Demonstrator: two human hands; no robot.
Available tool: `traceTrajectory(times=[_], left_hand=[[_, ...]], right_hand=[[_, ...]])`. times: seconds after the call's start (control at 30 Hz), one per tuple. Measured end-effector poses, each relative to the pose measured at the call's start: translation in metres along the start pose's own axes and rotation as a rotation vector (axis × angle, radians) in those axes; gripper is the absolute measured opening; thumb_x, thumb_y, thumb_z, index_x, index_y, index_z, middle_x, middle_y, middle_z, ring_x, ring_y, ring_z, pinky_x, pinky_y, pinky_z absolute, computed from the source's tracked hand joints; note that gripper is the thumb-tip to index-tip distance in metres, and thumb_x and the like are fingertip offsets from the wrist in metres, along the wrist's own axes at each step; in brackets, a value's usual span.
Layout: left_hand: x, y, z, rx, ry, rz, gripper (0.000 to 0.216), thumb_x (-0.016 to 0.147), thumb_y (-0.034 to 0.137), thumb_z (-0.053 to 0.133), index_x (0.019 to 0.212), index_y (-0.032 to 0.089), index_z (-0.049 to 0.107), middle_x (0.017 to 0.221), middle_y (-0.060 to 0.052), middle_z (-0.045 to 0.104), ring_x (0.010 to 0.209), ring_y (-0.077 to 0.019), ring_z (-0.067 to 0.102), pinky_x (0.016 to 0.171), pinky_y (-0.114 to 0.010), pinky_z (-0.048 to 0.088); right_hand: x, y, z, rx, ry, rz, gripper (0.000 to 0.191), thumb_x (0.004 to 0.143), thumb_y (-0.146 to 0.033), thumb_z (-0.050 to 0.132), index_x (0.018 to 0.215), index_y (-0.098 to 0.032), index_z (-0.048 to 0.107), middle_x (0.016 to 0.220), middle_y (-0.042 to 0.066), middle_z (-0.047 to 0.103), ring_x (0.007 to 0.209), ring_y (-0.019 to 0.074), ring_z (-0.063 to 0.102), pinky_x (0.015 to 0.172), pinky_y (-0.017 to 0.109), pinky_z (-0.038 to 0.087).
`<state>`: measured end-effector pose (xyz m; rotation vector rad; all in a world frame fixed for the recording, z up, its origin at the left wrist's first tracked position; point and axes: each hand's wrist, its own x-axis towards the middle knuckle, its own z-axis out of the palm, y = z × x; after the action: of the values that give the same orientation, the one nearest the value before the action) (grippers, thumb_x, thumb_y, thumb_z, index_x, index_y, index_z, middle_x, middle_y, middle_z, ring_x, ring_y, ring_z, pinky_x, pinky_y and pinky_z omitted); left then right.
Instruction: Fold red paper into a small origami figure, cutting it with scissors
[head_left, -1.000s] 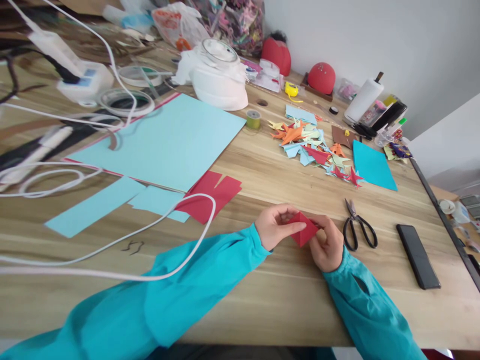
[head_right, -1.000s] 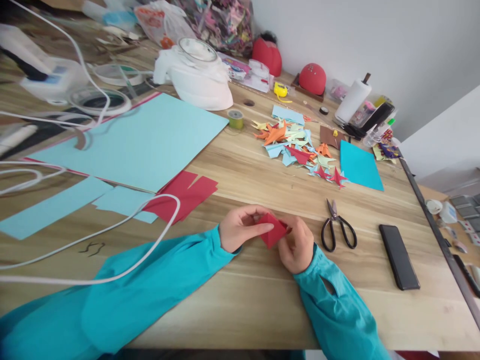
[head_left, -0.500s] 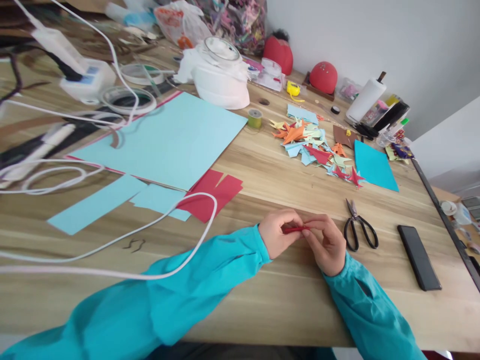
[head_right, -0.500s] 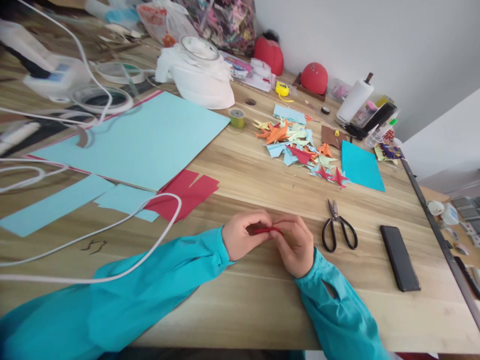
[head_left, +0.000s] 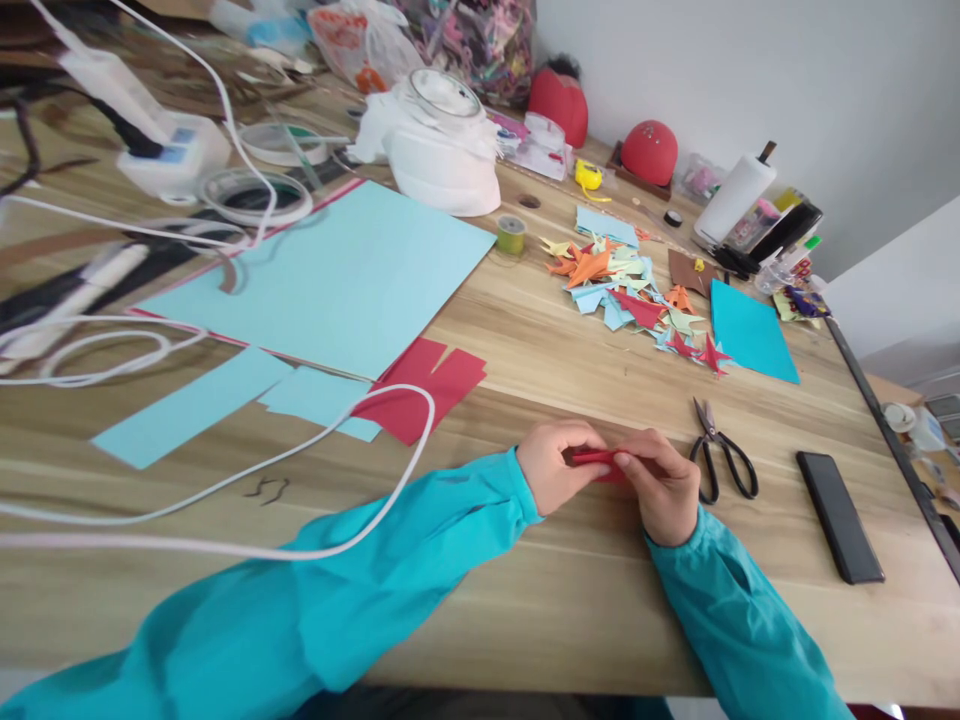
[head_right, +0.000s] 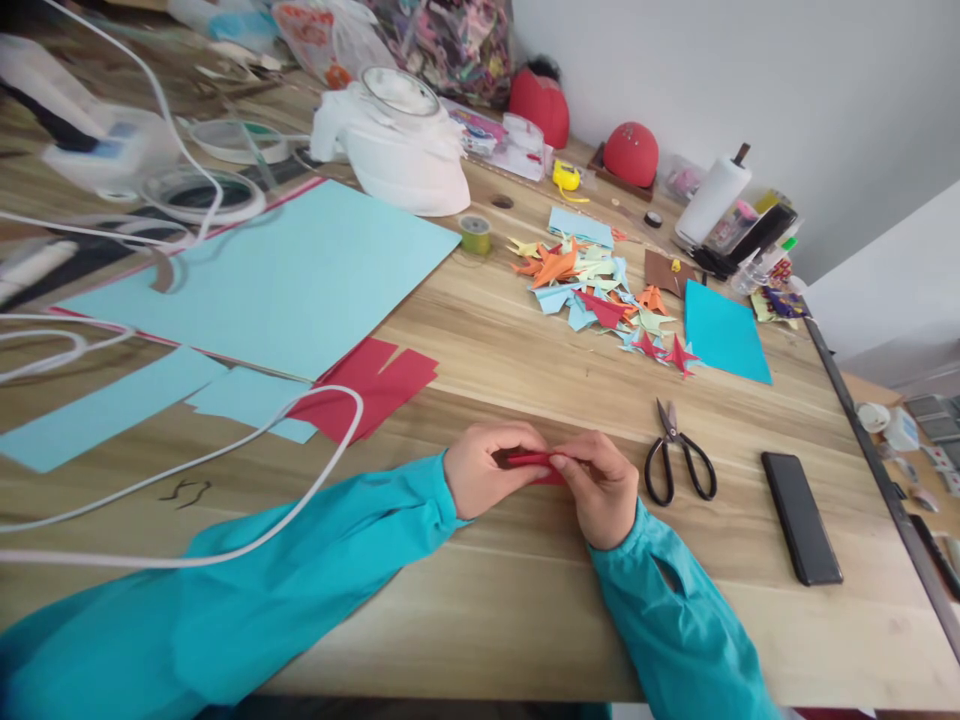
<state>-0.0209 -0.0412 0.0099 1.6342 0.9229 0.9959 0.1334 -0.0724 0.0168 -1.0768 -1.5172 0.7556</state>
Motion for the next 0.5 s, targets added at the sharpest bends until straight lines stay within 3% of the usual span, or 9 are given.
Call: traceTrajectory(times=[0.2,0.5], left_hand=[[-0.001,0.005,-0.001,-0.041,0.011,0.012,0.015,0.072,0.029,0.062,0.070,0.014,0.065,0.068,-0.003,0.063,0.062,-0.0128,0.055,0.056,-0.023,0.043],[-0.002,0.009,-0.004,-0.065,0.095,0.055,0.014,0.074,0.023,0.060,0.067,0.013,0.066,0.071,-0.006,0.066,0.063,-0.0132,0.059,0.058,-0.023,0.046]], right_hand=[[0.003,0.004,-0.002,0.090,0.052,0.054,0.010,0.075,-0.014,0.066,0.078,-0.022,0.070,0.068,0.001,0.062,0.063,0.0133,0.054,0.059,0.028,0.043],[0.002,0.006,-0.001,0.128,0.024,0.137,0.007,0.074,-0.016,0.068,0.077,-0.022,0.068,0.068,0.000,0.062,0.065,0.0132,0.055,0.061,0.027,0.043]])
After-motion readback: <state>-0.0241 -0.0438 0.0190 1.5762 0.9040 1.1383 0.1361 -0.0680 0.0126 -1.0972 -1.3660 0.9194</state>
